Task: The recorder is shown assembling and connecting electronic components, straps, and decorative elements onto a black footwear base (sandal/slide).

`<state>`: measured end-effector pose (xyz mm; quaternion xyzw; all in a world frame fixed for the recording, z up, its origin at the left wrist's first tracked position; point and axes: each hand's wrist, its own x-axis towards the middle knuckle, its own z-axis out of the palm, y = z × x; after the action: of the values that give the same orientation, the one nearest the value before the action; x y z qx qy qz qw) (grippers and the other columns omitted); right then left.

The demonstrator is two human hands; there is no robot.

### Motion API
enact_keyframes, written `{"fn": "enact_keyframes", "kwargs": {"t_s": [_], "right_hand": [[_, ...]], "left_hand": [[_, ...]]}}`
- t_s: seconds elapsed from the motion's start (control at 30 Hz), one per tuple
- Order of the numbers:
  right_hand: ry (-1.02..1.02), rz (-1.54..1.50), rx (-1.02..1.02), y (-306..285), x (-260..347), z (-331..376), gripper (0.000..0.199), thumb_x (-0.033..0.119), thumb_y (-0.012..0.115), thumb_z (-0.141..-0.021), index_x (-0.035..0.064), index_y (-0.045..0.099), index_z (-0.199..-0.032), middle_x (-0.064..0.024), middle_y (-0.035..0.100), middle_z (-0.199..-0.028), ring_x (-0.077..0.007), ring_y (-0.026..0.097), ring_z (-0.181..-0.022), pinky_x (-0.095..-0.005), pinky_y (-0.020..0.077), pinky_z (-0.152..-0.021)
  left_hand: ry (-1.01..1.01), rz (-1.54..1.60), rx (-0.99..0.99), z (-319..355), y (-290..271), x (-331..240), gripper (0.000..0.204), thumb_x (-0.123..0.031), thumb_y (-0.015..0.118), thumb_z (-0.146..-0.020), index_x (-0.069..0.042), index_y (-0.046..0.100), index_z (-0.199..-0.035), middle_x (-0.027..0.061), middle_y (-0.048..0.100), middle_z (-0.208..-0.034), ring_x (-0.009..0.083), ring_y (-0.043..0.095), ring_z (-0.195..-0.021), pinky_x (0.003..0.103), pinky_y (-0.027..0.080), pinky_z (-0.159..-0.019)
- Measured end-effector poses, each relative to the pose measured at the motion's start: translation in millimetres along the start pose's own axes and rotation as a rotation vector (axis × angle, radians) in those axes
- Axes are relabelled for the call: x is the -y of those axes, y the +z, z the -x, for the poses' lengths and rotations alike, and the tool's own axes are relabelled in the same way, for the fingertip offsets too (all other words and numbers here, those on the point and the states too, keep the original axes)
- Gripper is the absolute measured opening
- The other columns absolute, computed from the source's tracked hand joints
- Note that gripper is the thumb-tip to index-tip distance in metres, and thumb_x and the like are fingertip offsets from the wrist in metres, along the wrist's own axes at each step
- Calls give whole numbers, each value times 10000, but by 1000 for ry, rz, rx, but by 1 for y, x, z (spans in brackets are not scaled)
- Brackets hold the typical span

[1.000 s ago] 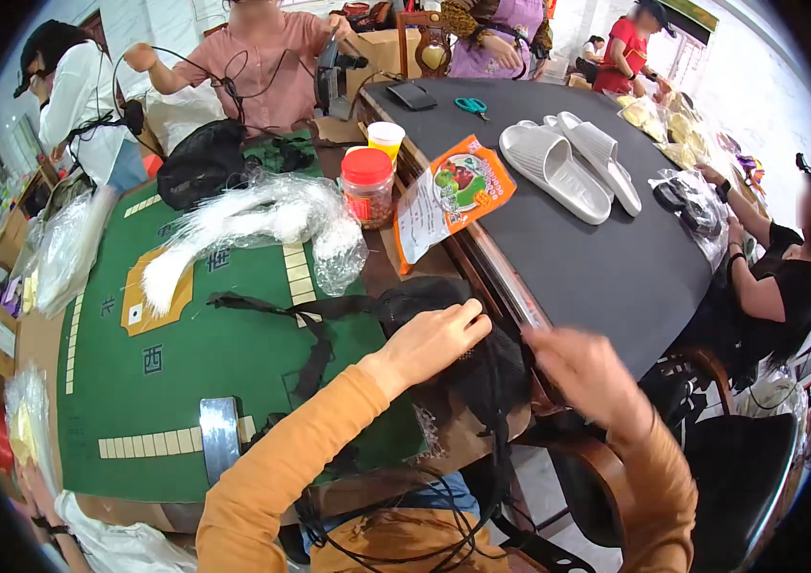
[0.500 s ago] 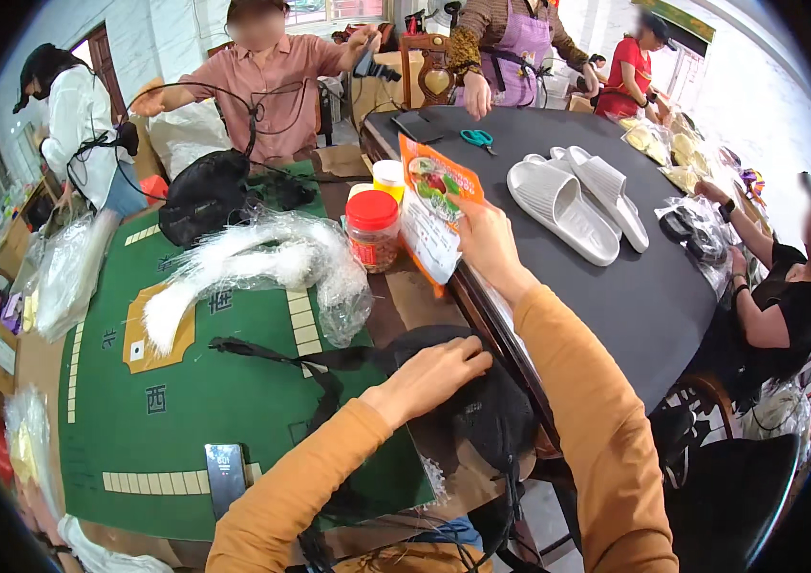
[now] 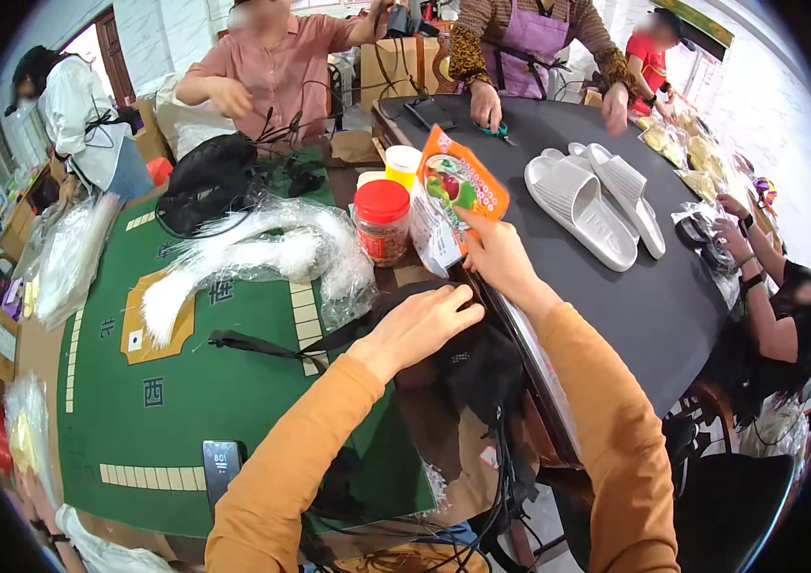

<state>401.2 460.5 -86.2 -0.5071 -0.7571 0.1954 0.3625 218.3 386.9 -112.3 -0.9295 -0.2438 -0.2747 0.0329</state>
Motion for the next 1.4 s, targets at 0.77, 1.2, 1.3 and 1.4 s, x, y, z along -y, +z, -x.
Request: {"fn": "enact_keyframes", "kwargs": {"t_s": [0.77, 1.2, 1.3, 1.4], "right_hand": [[-153, 469, 266, -48, 58, 178, 546, 238, 742, -886, 25, 571, -1358, -213, 577, -1347, -405, 628, -1148, -469, 551, -932], [-84, 511, 277, -27, 69, 217, 899, 179, 835, -758, -49, 397, -1509, -290, 450, -1478, -488, 416, -1383, -445, 500, -1063], [-91, 536, 268, -26, 67, 219, 912, 157, 838, -749, -58, 387, -1511, -280, 455, -1477, -487, 409, -1394, -448, 486, -1079], [-56, 414, 232, -24, 63, 232, 903, 106, 817, -776, -35, 357, -1540, -272, 399, -1533, -473, 379, -1435, -476, 421, -1138]], "left_hand": [[-898, 362, -483, 24, 2, 114, 928, -169, 838, -836, 43, 271, -1540, 283, 503, -1450, 338, 493, -1380, 420, 389, -1158], [-839, 345, -300, -4, 42, 113, 795, -300, 853, -802, 32, 467, -1413, 226, 670, -1248, 308, 672, -1131, 401, 522, -963], [-837, 480, -235, 6, 25, 119, 840, -315, 817, -860, 45, 394, -1490, 263, 615, -1359, 352, 592, -1295, 433, 472, -1065], [-812, 388, -80, 28, -1, 121, 856, -321, 786, -901, 47, 360, -1547, 289, 557, -1448, 356, 539, -1370, 429, 436, -1126]]}}
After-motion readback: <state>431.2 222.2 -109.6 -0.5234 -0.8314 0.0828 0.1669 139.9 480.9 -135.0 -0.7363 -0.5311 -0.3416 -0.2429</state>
